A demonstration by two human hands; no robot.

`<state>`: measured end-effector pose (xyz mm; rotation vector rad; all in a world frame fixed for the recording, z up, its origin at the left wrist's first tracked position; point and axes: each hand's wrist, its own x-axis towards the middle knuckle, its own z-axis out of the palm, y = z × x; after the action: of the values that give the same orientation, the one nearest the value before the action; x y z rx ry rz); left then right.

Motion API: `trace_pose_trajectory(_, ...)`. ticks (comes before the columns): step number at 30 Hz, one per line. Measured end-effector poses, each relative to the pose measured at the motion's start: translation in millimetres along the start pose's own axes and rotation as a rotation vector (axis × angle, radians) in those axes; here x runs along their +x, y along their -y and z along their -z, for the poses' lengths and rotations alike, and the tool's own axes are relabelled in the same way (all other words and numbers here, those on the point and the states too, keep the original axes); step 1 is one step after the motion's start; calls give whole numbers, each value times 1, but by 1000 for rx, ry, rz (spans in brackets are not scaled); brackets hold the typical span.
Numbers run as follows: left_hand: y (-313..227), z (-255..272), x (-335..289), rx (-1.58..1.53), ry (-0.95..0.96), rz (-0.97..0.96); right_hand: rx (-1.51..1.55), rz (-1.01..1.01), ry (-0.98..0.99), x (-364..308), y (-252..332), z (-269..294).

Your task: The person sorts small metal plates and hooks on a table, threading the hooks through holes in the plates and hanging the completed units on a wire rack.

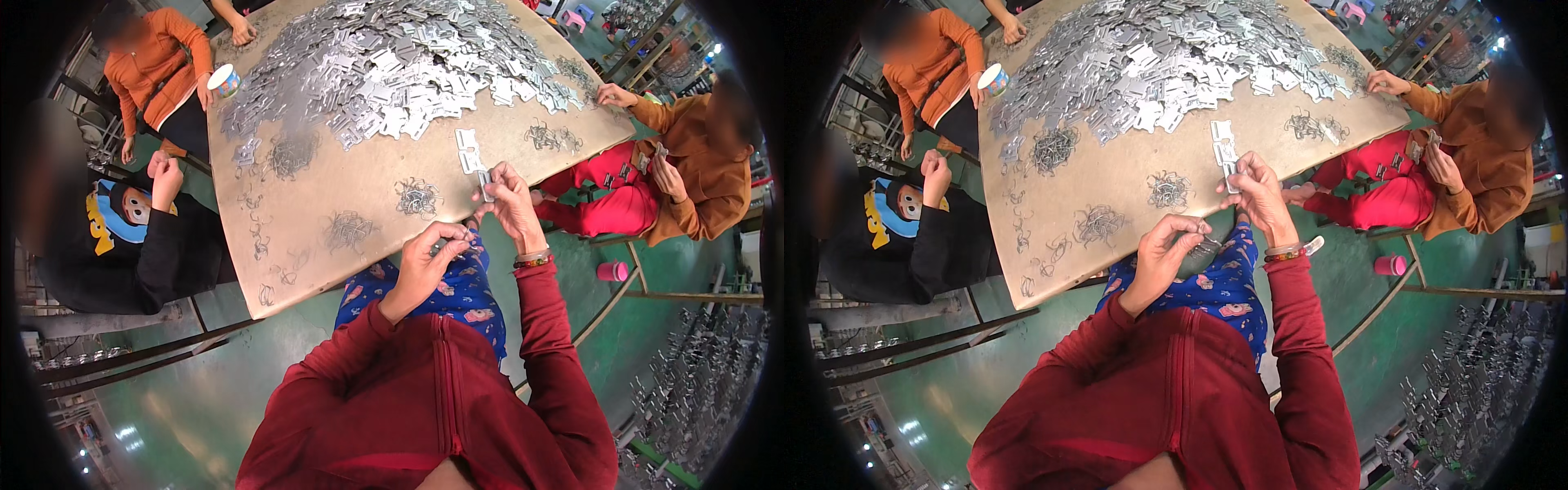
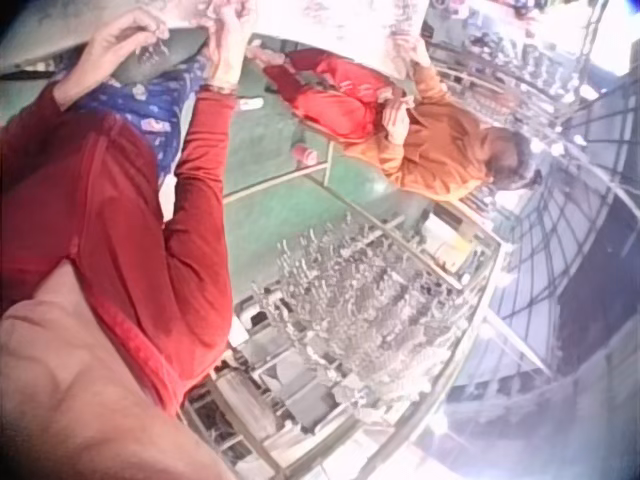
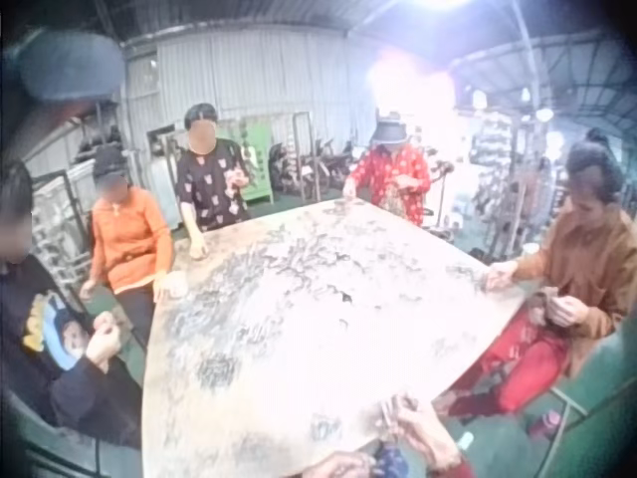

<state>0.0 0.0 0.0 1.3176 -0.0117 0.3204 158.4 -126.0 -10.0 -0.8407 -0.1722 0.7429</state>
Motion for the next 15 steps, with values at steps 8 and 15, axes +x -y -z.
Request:
trace_pose_trajectory(8,3,1,3,69,-11,19,-557,-72,143,-33,35,-39)
trace_pose_trajectory(15,14,-1,9,104,-22,33,-616,-82,153,-44,46,-50)
